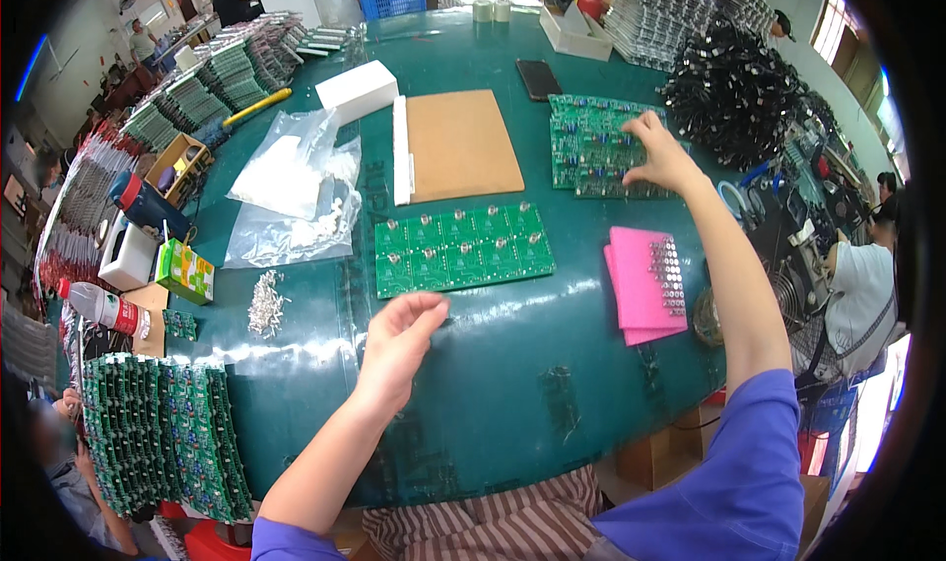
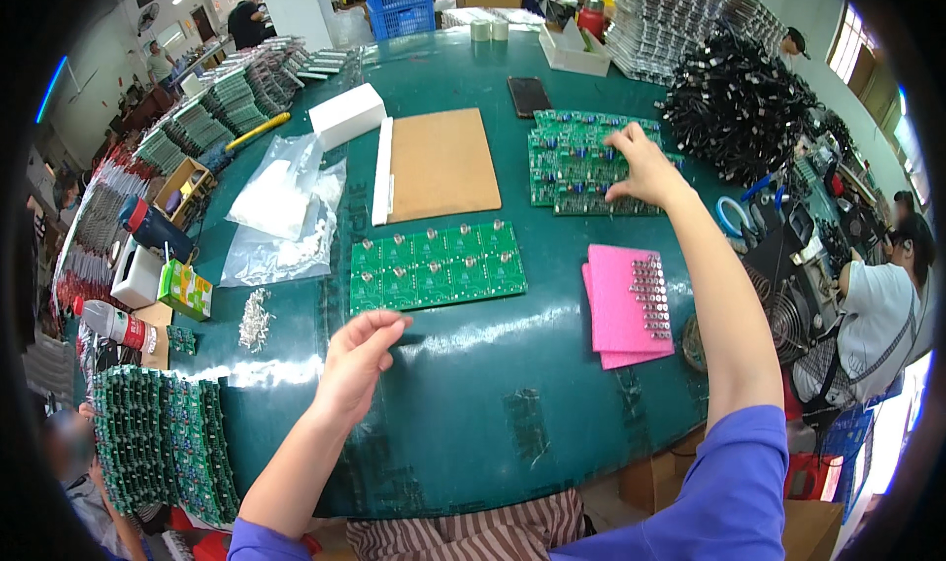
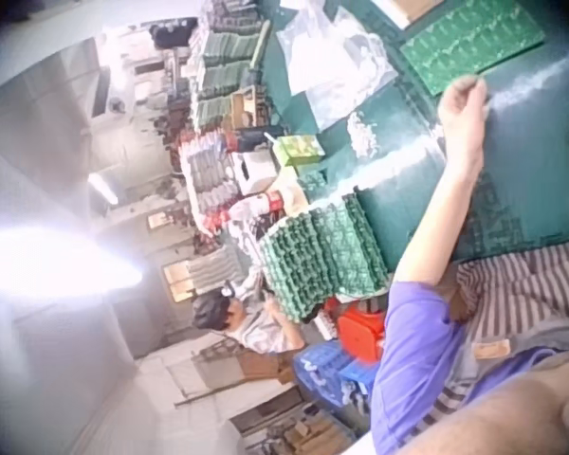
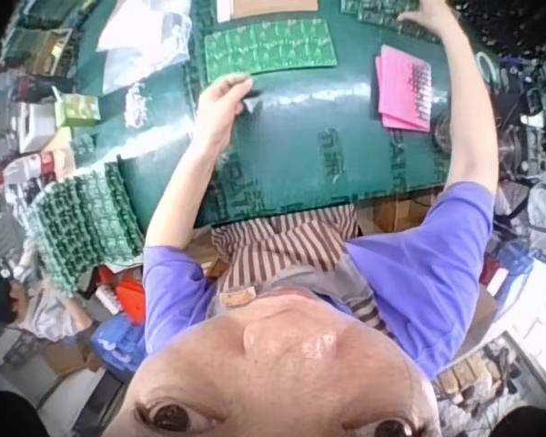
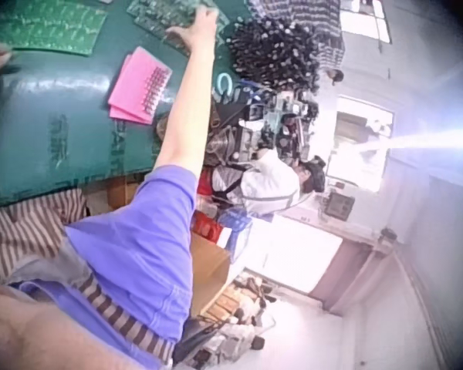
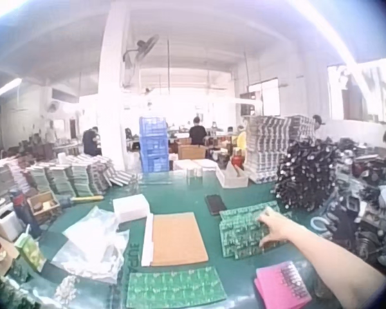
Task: The person assembles small metal components onto printed circuit boards by hand.
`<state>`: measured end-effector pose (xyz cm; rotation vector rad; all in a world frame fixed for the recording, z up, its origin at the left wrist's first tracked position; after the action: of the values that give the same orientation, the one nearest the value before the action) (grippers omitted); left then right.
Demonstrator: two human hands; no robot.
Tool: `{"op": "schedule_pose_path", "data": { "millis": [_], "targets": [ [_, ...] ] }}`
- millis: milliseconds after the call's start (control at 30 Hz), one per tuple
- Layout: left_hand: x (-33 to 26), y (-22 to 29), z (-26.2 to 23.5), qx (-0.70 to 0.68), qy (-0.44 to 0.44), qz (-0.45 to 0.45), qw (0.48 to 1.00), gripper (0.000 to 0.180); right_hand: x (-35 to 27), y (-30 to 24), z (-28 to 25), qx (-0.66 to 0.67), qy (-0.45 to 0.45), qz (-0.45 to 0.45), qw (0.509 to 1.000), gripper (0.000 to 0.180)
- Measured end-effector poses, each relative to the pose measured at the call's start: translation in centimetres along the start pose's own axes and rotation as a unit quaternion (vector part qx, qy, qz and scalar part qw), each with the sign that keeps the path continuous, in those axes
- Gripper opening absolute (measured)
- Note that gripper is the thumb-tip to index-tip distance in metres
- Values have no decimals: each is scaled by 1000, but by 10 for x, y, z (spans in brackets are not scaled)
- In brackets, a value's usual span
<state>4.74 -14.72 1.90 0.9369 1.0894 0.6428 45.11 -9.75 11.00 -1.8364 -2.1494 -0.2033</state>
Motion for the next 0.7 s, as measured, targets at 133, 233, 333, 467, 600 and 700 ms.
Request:
{"op": "schedule_pose_path", "data": {
  "millis": [133, 233, 333, 467, 600, 700],
  "targets": [
    [-25, -17, 0, -204, -68, -147, 965, 28, -1, -8, -22, 45, -16, 10, 999, 50],
    [-36, -17, -7, -197, -66, -123, 970, 25, -7, -34, -40, 64, -50, 22, 996, 30],
    [-43, -20, -14, -190, -53, -95, 976, 23, -23, -113, -79, -48, 62, -112, 991, 21],
    [-55, -10, -27, -170, -10, -16, 985, 20, -70, -250, -87, -100, 154, -265, 947, 14],
    [-74, 9, -32, -170, 20, 74, 983, 15, -131, -338, -56, -1, 104, -330, 938, 28],
    [-83, 2, -26, -175, 22, 66, 982, 13, -153, -356, -19, 62, 71, -294, 951, 29]
  ]
}}
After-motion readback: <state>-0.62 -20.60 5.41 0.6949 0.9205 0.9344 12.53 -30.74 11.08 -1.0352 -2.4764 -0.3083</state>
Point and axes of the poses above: each hand's wrist, its own x-axis towards the middle knuckle, its own z-axis out of the palm, y = z × x, the point moved 9 cm from there along x, towards the middle knuckle, and after that the axes turned 6 degrees about -z, right-handed, at the moved point
